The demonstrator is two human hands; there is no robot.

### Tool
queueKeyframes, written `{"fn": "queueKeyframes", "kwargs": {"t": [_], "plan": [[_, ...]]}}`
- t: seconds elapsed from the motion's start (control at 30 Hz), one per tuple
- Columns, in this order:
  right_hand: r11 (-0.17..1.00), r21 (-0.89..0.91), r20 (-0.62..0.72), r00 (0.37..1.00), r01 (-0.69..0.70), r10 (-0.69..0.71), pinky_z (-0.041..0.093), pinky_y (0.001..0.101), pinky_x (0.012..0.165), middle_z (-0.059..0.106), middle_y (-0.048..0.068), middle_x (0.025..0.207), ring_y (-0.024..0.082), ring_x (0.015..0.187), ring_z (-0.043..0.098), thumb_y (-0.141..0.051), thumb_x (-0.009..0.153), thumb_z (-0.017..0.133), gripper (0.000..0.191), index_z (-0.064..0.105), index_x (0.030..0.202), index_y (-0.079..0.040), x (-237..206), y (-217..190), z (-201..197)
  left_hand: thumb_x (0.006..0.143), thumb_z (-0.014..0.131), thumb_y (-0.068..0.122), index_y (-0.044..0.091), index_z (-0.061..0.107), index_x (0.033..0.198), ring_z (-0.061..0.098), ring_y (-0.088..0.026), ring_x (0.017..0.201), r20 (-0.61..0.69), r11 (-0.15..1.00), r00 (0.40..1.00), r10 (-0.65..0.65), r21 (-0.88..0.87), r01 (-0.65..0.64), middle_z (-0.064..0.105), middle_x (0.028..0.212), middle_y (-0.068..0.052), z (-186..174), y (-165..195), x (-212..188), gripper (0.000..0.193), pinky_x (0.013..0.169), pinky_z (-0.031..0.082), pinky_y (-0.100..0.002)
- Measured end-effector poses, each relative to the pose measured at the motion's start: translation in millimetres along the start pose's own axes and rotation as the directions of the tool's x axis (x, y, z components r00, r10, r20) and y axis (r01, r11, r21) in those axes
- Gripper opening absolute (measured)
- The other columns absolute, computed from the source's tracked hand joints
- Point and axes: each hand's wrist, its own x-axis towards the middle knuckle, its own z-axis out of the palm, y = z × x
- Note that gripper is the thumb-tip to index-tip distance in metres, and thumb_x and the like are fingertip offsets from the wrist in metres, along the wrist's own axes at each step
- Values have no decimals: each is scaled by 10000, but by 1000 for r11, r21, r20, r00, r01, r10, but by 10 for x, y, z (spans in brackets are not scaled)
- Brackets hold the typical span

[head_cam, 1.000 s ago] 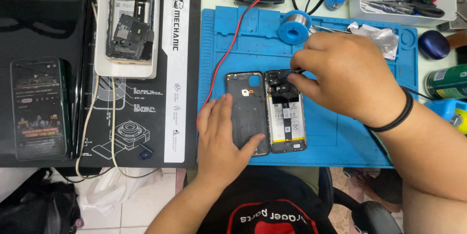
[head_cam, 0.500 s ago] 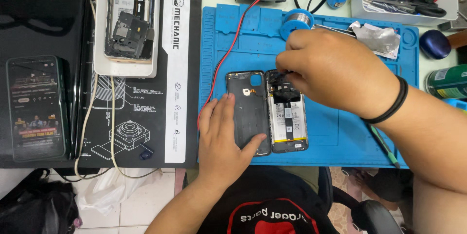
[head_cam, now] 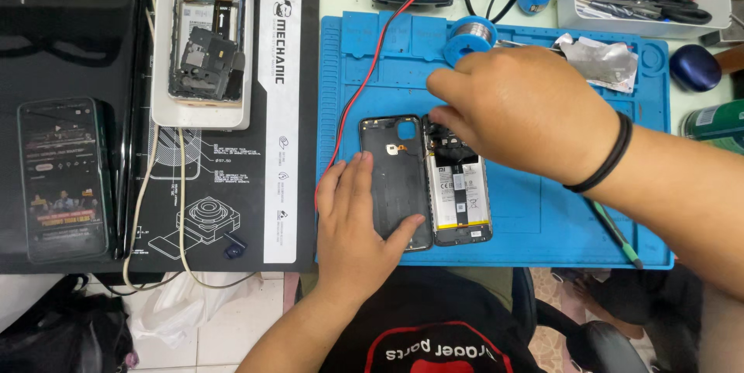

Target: The person uses a screwdriver to remove screws from the internal frame of a disassembled smartphone, then closes the device and presses the edges to secure the casing.

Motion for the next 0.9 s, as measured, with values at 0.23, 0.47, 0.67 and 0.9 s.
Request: {"fn": "queueKeyframes", "kwargs": {"t": [0.23,0.47,0.67,0.9], "plan": [[987,-148,-39,997,62,-68,553,412,629,659,88,814,289,743,685,-358,832,731,252,703,856,-108,-126,6,92,713,915,311,-82,432,1453,394,-436,1403,-3,1000,1000,-5,14,5,548,1431,-246,88,-4,-49,967,1161,348,-497],[964,-218,-101,979,150,-175,553,372,632,665,62,805,254,743,696,-248,719,744,165,738,843,-140,-104,-30,55,718,924,317,-74,418,1468,390,-430,1411,-1,1000,1000,-3,27,3,548,1436,-238,110,2,-51,986,1177,340,-497],[931,-328,-128,969,162,-213,576,350,706,668,53,828,219,797,706,-197,698,721,164,734,851,-140,-158,-22,132,737,922,315,-87,403,1478,384,-443,1415,23,999,1000,-3,38,3,528,1466,-257,149,7,-72,990,1182,335,-501],[963,-242,-158,975,117,-158,560,393,648,650,75,772,257,714,688,-257,737,756,155,732,815,-125,-185,-36,165,749,919,309,-89,393,1483,392,-442,1416,13,999,1000,20,30,-21,522,1468,-258,156,24,-85,987,1185,348,-504]]}}
